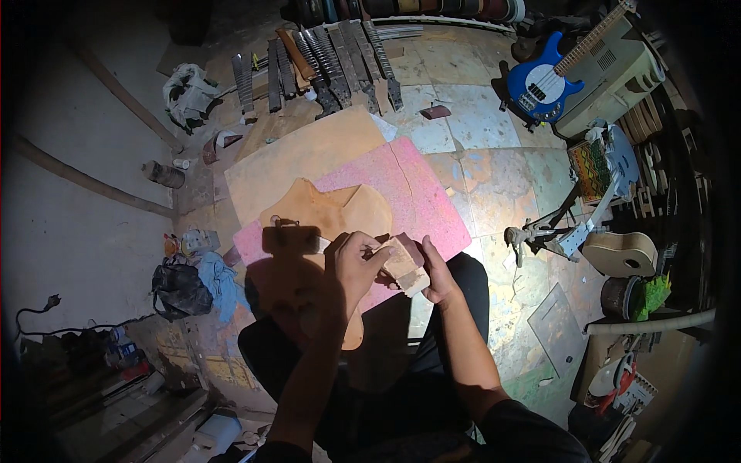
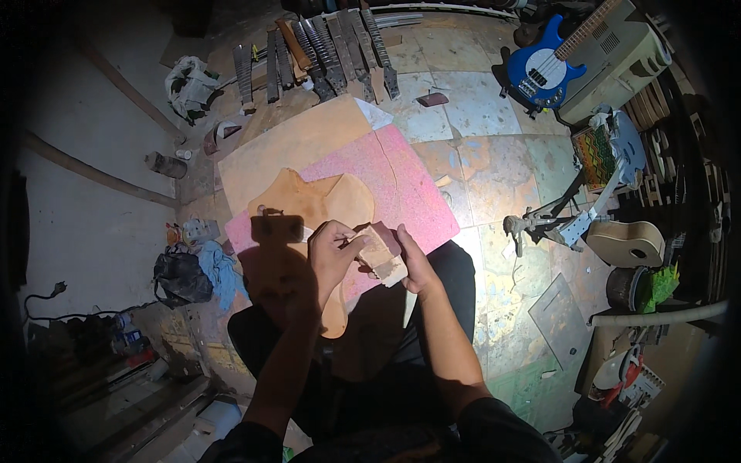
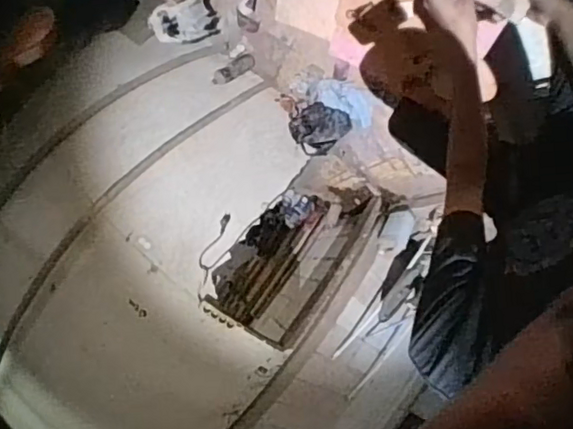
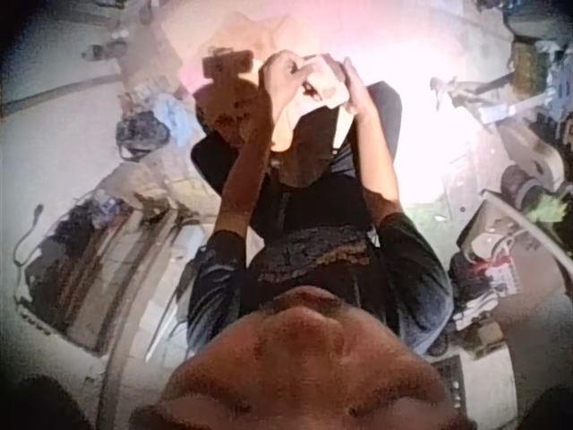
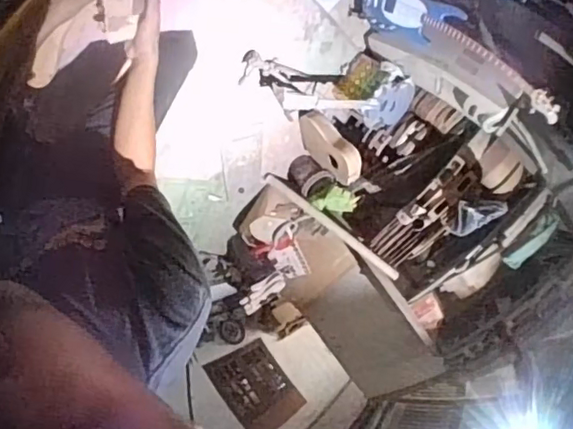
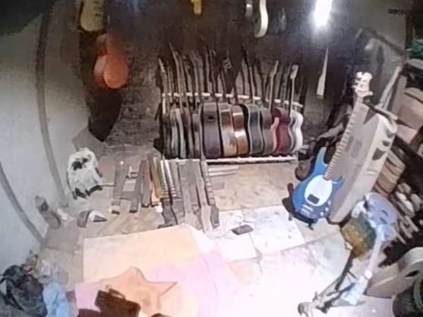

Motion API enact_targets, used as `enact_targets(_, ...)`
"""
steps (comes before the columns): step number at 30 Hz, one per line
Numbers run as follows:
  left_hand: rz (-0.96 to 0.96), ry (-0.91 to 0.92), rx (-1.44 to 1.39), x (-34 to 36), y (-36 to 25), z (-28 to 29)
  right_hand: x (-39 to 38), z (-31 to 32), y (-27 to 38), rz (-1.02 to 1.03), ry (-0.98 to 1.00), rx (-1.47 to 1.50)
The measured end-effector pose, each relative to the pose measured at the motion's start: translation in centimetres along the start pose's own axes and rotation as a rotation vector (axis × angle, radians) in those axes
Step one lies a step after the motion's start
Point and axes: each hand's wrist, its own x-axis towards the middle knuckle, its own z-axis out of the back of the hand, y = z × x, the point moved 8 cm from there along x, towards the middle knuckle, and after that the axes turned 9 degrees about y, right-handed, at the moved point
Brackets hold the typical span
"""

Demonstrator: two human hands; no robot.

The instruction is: The person sands the surface and edges of a wooden guitar body using a sanding block and sandpaper, moving the tool across the wood in repeated strokes.

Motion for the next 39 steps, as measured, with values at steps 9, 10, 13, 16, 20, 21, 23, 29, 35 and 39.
enact_targets(9, 0.209, -0.225, -0.805, -2.0, 5.4, -1.5, 0.6, 0.7, 0.0, 0.082, 0.018, -0.151)
enact_targets(10, 0.216, -0.244, -0.762, -2.4, 5.5, -1.9, 0.6, 0.4, 0.1, 0.123, 0.011, -0.24)
enact_targets(13, 0.246, -0.267, -0.645, -3.6, 4.8, -2.6, 0.6, -0.5, 0.4, 0.167, -0.015, -0.348)
enact_targets(16, 0.251, -0.116, -0.393, -3.3, 5.0, -2.3, 0.3, 0.1, 0.6, 0.138, -0.02, -0.328)
enact_targets(20, 0.056, -0.101, -0.493, -2.2, 3.2, -1.6, 0.1, -0.1, -0.1, -0.028, 0.085, -0.351)
enact_targets(21, 0.017, -0.034, -0.417, -1.8, 2.9, -1.3, -0.1, -0.1, -0.6, -0.073, 0.117, -0.435)
enact_targets(23, -0.039, 0.14, -0.114, -1.4, 3.5, -0.1, -0.2, -1.7, -1.1, -0.073, 0.187, -0.477)
enact_targets(29, 0.122, 0.019, -0.512, -4.4, 7.5, 0.4, 0.1, -0.5, -1.2, -0.056, 0.069, -0.302)
enact_targets(35, 0.239, -0.164, -1.188, -6.4, 4.1, -1.4, 0.0, -0.6, -3.7, -0.152, 0.012, 0.007)
enact_targets(39, 0.25, -0.369, -0.961, -6.6, 4.9, -0.8, 0.6, -0.6, -5.7, -0.163, 0.042, -0.033)
